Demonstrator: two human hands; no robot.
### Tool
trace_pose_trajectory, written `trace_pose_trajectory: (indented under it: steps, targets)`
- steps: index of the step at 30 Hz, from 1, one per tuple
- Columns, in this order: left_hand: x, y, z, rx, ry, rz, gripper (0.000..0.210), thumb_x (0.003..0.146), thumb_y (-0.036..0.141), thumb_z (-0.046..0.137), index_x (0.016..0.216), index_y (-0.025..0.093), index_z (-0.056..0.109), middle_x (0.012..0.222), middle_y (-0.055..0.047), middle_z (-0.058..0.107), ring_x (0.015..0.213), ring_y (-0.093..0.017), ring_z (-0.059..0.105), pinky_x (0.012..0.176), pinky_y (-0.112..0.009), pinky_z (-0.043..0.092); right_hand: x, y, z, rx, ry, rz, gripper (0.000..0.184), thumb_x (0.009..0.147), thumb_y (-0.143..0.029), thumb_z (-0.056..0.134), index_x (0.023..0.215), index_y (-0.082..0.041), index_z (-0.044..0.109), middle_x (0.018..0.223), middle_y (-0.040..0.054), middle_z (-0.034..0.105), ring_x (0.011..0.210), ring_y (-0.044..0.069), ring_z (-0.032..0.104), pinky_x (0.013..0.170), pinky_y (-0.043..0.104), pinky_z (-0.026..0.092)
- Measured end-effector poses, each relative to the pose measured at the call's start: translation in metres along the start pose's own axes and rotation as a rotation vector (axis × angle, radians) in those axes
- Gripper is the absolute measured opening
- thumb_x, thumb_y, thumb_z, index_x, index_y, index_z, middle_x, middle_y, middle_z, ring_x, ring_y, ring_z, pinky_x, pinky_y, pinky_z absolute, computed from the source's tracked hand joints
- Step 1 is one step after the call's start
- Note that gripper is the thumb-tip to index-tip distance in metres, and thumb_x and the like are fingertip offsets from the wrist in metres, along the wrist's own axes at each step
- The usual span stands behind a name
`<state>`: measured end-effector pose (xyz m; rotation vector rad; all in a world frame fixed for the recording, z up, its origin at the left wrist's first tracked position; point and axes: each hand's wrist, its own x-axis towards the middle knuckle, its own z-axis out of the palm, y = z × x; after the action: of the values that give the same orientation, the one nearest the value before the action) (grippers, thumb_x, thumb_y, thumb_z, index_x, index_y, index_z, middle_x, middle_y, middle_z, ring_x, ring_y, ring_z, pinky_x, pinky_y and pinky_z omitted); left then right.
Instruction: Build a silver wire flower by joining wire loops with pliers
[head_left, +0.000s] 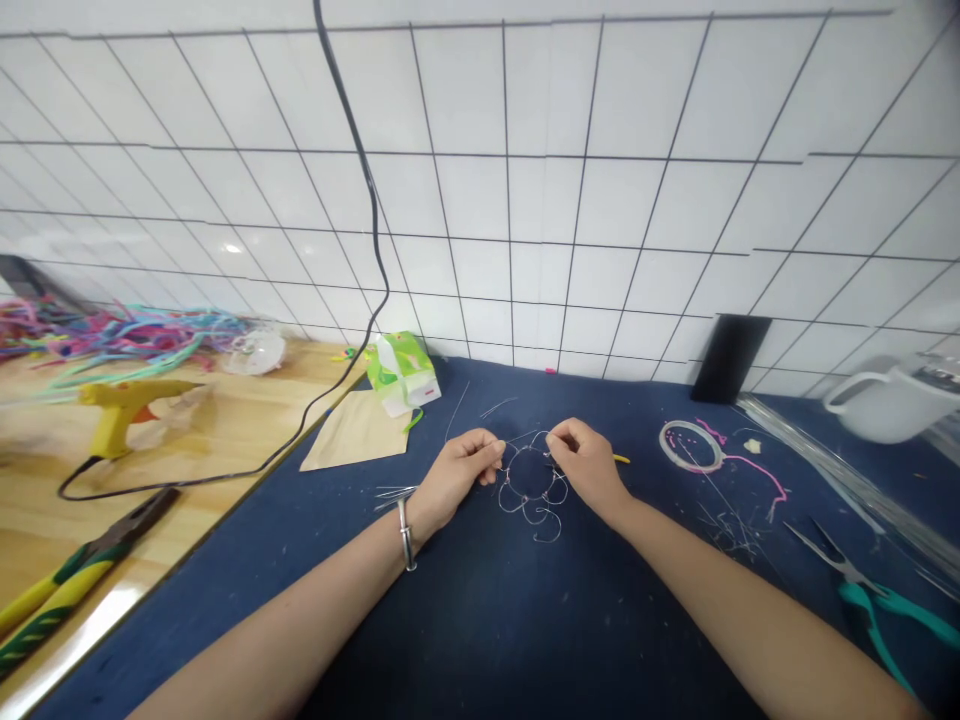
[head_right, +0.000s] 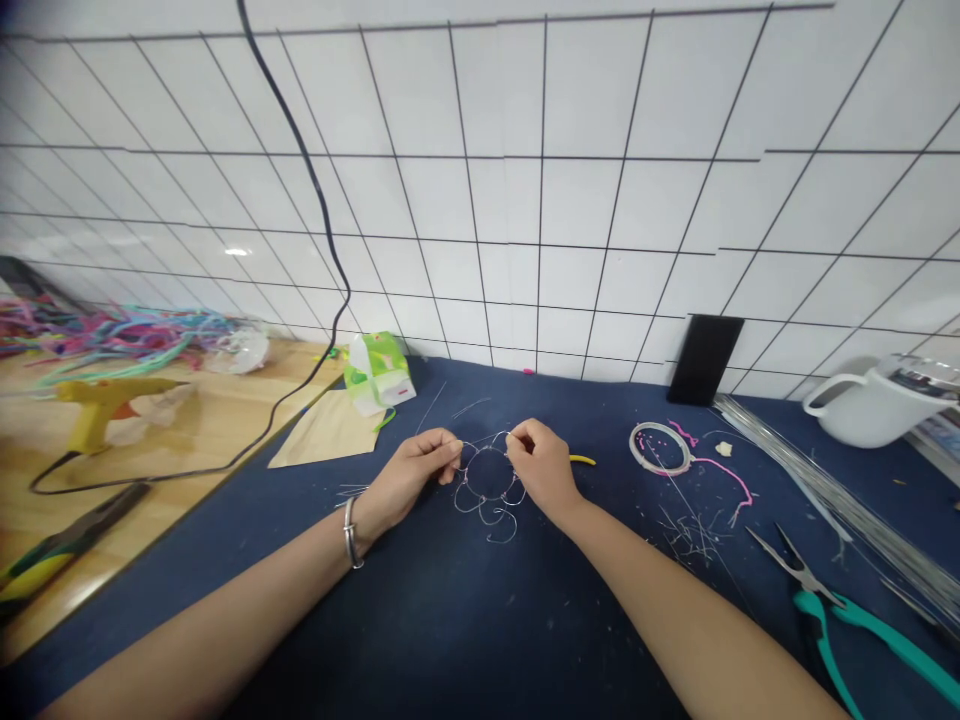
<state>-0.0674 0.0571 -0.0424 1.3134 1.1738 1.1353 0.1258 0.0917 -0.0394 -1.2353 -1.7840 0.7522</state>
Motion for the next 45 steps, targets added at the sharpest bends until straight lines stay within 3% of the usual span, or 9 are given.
trace_pose_trajectory:
  steps: [9,13,20,30,45]
  targets:
    - [0.000,-0.003,0.002,0.098,0.045,0.027,0.028,0.081,0.039,0.053,0.068,0.015,0.053,0.053,0.004,0.048,0.046,-0.007,0.039,0.048,-0.020,0.029,-0.007,-0.002,0.007,0.100,-0.258,-0.016,0.018,0.077,-0.026,0.049,0.089,-0.020,0.061,0.066,-0.0026,0.056,0.058,0.010,0.049,0.057,0.022,0.039]
    - [0.000,-0.005,0.004,0.105,0.041,0.023,0.027,0.080,0.040,0.055,0.069,0.015,0.054,0.053,0.004,0.048,0.044,-0.006,0.039,0.047,-0.020,0.030,-0.010,-0.005,0.008,0.111,-0.336,-0.040,0.013,0.077,-0.026,0.050,0.080,-0.019,0.061,0.065,-0.0027,0.056,0.057,0.010,0.049,0.055,0.021,0.038]
    - [-0.001,-0.003,0.007,-0.061,-0.052,-0.014,0.025,0.079,0.040,0.057,0.076,0.015,0.057,0.056,0.002,0.052,0.049,-0.008,0.045,0.051,-0.021,0.036,-0.010,-0.009,0.008,0.067,-0.279,-0.013,0.017,0.079,-0.027,0.047,0.070,-0.018,0.058,0.063,-0.0022,0.057,0.056,0.010,0.050,0.054,0.021,0.038]
    - [-0.001,-0.008,0.008,-0.006,0.032,0.032,0.018,0.077,0.033,0.059,0.074,0.015,0.057,0.062,0.002,0.053,0.056,-0.009,0.046,0.056,-0.021,0.036,-0.010,-0.008,0.010,0.067,-0.232,-0.001,0.016,0.079,-0.027,0.047,0.069,-0.019,0.057,0.059,-0.0030,0.054,0.054,0.010,0.050,0.054,0.022,0.039]
    - [-0.002,-0.007,0.008,-0.064,0.012,0.016,0.020,0.080,0.034,0.057,0.075,0.015,0.055,0.062,0.002,0.051,0.055,-0.008,0.044,0.054,-0.020,0.035,-0.011,-0.006,0.011,0.172,-0.243,0.062,0.016,0.080,-0.029,0.047,0.073,-0.018,0.056,0.061,-0.0023,0.056,0.052,0.010,0.052,0.053,0.022,0.040]
